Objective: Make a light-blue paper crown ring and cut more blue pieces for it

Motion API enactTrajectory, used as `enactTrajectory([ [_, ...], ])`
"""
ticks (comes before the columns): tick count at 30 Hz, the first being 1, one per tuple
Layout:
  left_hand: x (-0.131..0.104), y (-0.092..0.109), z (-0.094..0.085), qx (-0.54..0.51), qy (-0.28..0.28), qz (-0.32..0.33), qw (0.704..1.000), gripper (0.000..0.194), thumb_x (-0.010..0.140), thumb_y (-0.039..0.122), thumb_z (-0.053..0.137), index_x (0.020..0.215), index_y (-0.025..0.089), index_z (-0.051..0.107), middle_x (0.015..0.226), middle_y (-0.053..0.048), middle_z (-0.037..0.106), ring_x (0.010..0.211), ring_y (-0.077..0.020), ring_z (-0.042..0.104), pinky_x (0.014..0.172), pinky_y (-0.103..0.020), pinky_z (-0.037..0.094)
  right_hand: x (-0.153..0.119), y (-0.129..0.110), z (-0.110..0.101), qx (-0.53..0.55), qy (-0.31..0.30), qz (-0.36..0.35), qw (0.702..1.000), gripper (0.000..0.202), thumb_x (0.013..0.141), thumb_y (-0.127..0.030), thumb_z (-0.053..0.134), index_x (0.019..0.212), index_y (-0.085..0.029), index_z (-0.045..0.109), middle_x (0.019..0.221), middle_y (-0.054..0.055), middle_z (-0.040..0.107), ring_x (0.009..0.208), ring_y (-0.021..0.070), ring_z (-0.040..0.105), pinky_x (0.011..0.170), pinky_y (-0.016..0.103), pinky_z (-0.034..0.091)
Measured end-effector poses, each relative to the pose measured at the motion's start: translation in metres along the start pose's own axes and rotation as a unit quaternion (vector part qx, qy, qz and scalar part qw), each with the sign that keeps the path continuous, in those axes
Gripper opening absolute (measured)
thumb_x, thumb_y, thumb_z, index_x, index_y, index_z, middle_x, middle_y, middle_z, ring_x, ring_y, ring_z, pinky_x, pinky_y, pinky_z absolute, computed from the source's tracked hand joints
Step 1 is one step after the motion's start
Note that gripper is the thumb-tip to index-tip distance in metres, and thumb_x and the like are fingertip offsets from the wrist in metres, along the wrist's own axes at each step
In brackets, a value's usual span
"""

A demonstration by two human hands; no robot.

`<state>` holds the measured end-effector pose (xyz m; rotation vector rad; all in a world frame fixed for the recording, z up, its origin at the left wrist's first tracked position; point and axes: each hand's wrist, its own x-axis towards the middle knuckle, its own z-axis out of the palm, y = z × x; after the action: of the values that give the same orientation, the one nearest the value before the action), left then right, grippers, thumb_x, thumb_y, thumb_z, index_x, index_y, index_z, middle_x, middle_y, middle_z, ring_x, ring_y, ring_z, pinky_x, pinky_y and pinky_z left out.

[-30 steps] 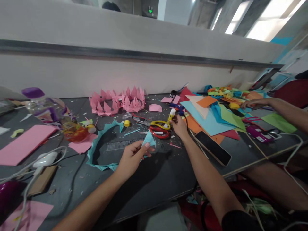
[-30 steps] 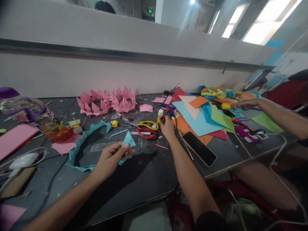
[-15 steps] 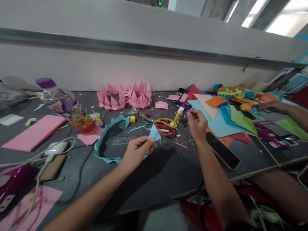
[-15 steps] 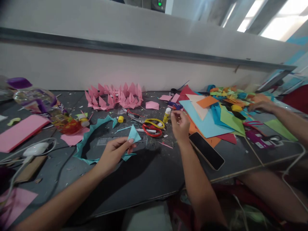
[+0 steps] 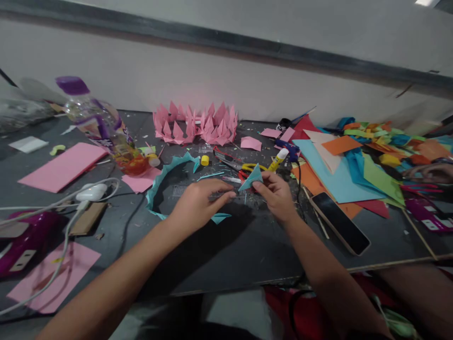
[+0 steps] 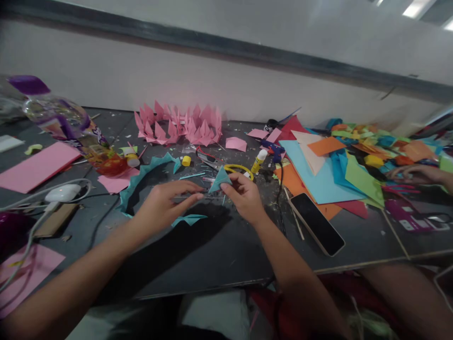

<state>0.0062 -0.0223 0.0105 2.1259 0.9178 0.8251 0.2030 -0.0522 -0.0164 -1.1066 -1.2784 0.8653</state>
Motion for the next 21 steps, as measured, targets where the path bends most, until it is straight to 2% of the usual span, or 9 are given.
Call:
enactTrajectory([
  [1, 0.001, 0.000, -0.007, 0.033, -0.011, 0.020, 0.999, 0.028, 0.082, 0.037, 0.052, 0.087, 0.017, 0.070, 0.090, -0.005, 0.071, 0.085, -0.0188, 0.062, 0.079, -0.028, 0.045, 0.001, 0.000, -0.005, -0.039, -0.007, -0.006, 0.999, 0.012, 0.071, -0.032, 0.066, 0.077, -0.022, 0.065, 0.068, -0.002, 0.065, 0.062, 0.0121, 0.059, 0.060, 0.026, 0.048],
  [3, 0.003, 0.000, -0.018, 0.087, -0.094, 0.033, 0.991, 0.024, 0.082, 0.035, 0.053, 0.080, 0.019, 0.070, 0.086, -0.004, 0.070, 0.081, -0.0180, 0.063, 0.076, -0.027, 0.045, 0.003, -0.001, -0.016, -0.135, -0.045, -0.026, 0.989, 0.010, 0.071, -0.027, 0.066, 0.080, -0.022, 0.066, 0.071, -0.002, 0.066, 0.063, 0.0120, 0.059, 0.061, 0.026, 0.047],
  [5, 0.002, -0.002, -0.023, 0.148, -0.159, 0.017, 0.976, 0.018, 0.078, 0.034, 0.059, 0.077, 0.021, 0.071, 0.083, -0.003, 0.070, 0.076, -0.0180, 0.063, 0.070, -0.027, 0.044, 0.004, -0.002, -0.023, -0.216, -0.108, -0.057, 0.969, 0.009, 0.071, -0.022, 0.063, 0.079, -0.023, 0.067, 0.075, -0.001, 0.067, 0.067, 0.0130, 0.059, 0.067, 0.027, 0.047],
  [8, -0.001, -0.008, -0.017, 0.219, -0.187, -0.020, 0.958, 0.023, 0.069, 0.038, 0.069, 0.086, 0.022, 0.071, 0.085, -0.003, 0.070, 0.073, -0.0200, 0.063, 0.063, -0.026, 0.042, 0.003, -0.004, -0.025, -0.292, -0.212, -0.087, 0.928, 0.012, 0.072, -0.017, 0.059, 0.078, -0.023, 0.067, 0.077, 0.000, 0.068, 0.070, 0.0140, 0.060, 0.070, 0.028, 0.046],
  [11, -0.003, -0.015, -0.008, 0.224, -0.205, -0.036, 0.952, 0.031, 0.066, 0.038, 0.071, 0.093, 0.023, 0.070, 0.085, -0.003, 0.070, 0.072, -0.0210, 0.062, 0.058, -0.025, 0.038, 0.000, -0.003, -0.019, -0.328, -0.286, -0.091, 0.896, 0.016, 0.075, -0.017, 0.054, 0.080, -0.024, 0.068, 0.078, 0.000, 0.068, 0.071, 0.0143, 0.060, 0.071, 0.028, 0.046],
  [14, -0.002, -0.022, -0.003, 0.206, -0.232, -0.036, 0.950, 0.025, 0.068, 0.033, 0.070, 0.092, 0.023, 0.070, 0.080, -0.002, 0.069, 0.067, -0.0186, 0.060, 0.056, -0.024, 0.035, -0.002, 0.000, -0.012, -0.348, -0.308, -0.095, 0.880, 0.020, 0.076, -0.016, 0.051, 0.083, -0.025, 0.068, 0.080, 0.001, 0.067, 0.074, 0.0148, 0.060, 0.072, 0.028, 0.045],
  [21, 0.000, -0.030, -0.001, 0.195, -0.254, -0.018, 0.947, 0.019, 0.073, 0.031, 0.065, 0.088, 0.021, 0.071, 0.072, 0.000, 0.066, 0.061, -0.0131, 0.056, 0.052, -0.022, 0.031, -0.004, 0.003, -0.011, -0.360, -0.296, -0.098, 0.879, 0.020, 0.075, -0.016, 0.053, 0.084, -0.025, 0.069, 0.080, 0.001, 0.067, 0.075, 0.0159, 0.060, 0.072, 0.028, 0.044],
])
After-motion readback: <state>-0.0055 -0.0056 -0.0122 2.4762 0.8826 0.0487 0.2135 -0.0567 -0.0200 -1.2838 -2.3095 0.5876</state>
